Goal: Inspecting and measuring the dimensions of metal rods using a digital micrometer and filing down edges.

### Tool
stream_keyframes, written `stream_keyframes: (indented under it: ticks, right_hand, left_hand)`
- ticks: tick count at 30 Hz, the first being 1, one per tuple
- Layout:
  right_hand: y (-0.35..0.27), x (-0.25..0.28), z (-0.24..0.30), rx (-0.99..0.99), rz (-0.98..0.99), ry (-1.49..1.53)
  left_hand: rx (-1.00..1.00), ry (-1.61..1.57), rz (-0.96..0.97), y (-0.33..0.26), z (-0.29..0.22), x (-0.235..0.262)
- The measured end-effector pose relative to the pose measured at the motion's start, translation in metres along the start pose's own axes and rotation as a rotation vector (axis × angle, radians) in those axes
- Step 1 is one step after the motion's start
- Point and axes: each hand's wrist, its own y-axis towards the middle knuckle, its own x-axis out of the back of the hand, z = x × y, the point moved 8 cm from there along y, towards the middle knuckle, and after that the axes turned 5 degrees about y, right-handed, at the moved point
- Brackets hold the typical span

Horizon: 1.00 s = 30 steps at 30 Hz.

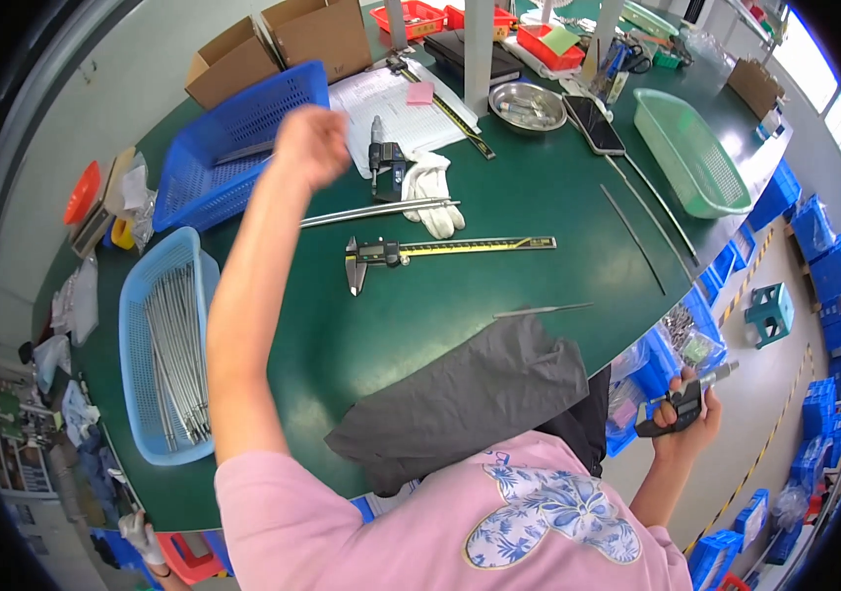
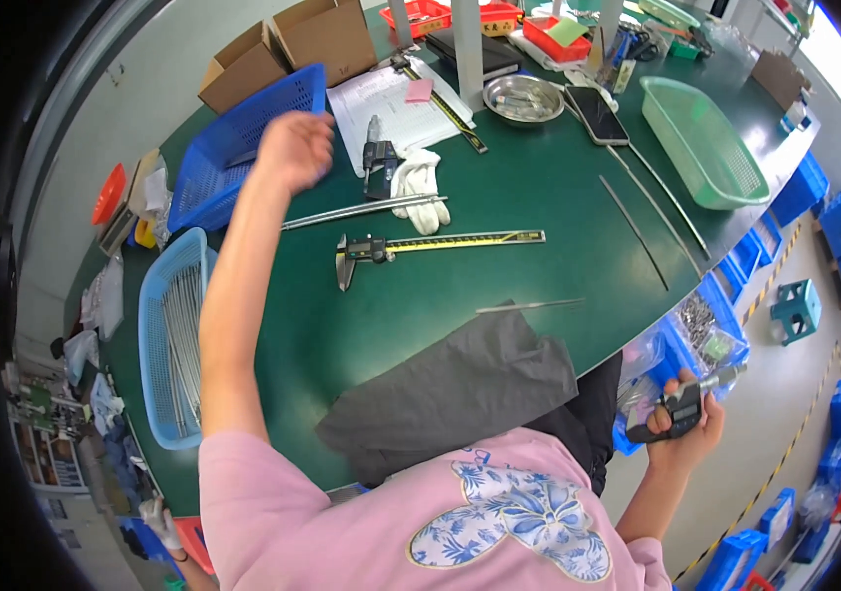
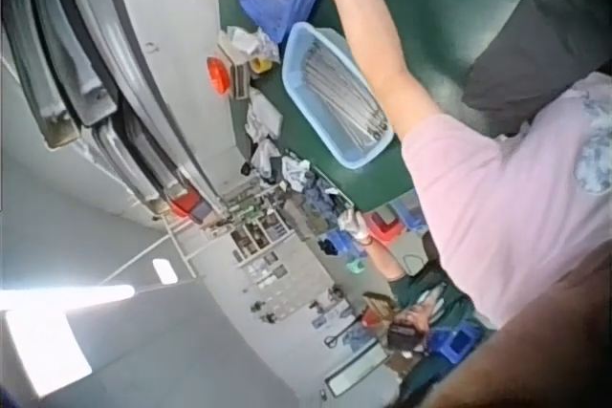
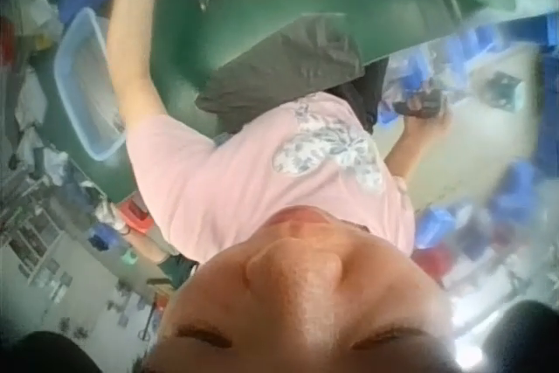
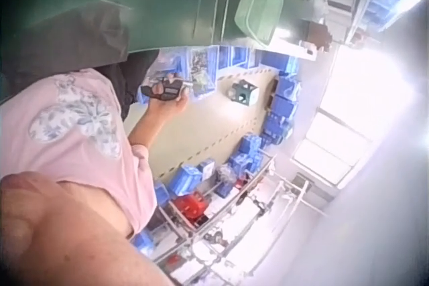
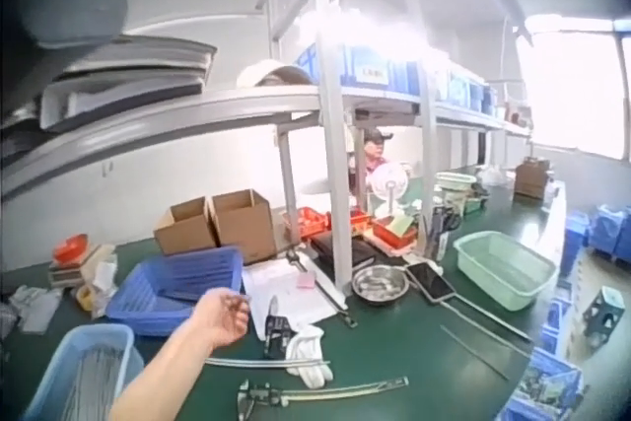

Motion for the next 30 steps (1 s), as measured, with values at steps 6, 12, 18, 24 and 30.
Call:
stream_keyframes:
  ticks: [6, 12, 18, 24, 30]
  right_hand:
    - [0.026, -0.008, -0.020, -0.198, 0.174, 0.065]
    - [0.034, 0.003, -0.023, -0.267, 0.277, 0.186]
    - [0.030, 0.028, -0.013, -0.255, 0.356, 0.311]
    - [0.021, 0.052, -0.005, -0.169, 0.243, 0.287]
    - [0.023, 0.061, -0.006, -0.154, 0.219, 0.317]
  left_hand:
    - [0.535, -0.163, -0.230, -0.053, 0.128, -0.018]
    - [0.292, -0.397, -0.799, -0.035, 0.121, 0.000]
    - [0.124, -0.280, -1.040, -0.022, 0.127, 0.024]
    - [0.117, 0.430, -1.060, 0.011, 0.113, 0.084]
    - [0.138, 0.050, -1.076, -0.020, 0.121, 0.025]
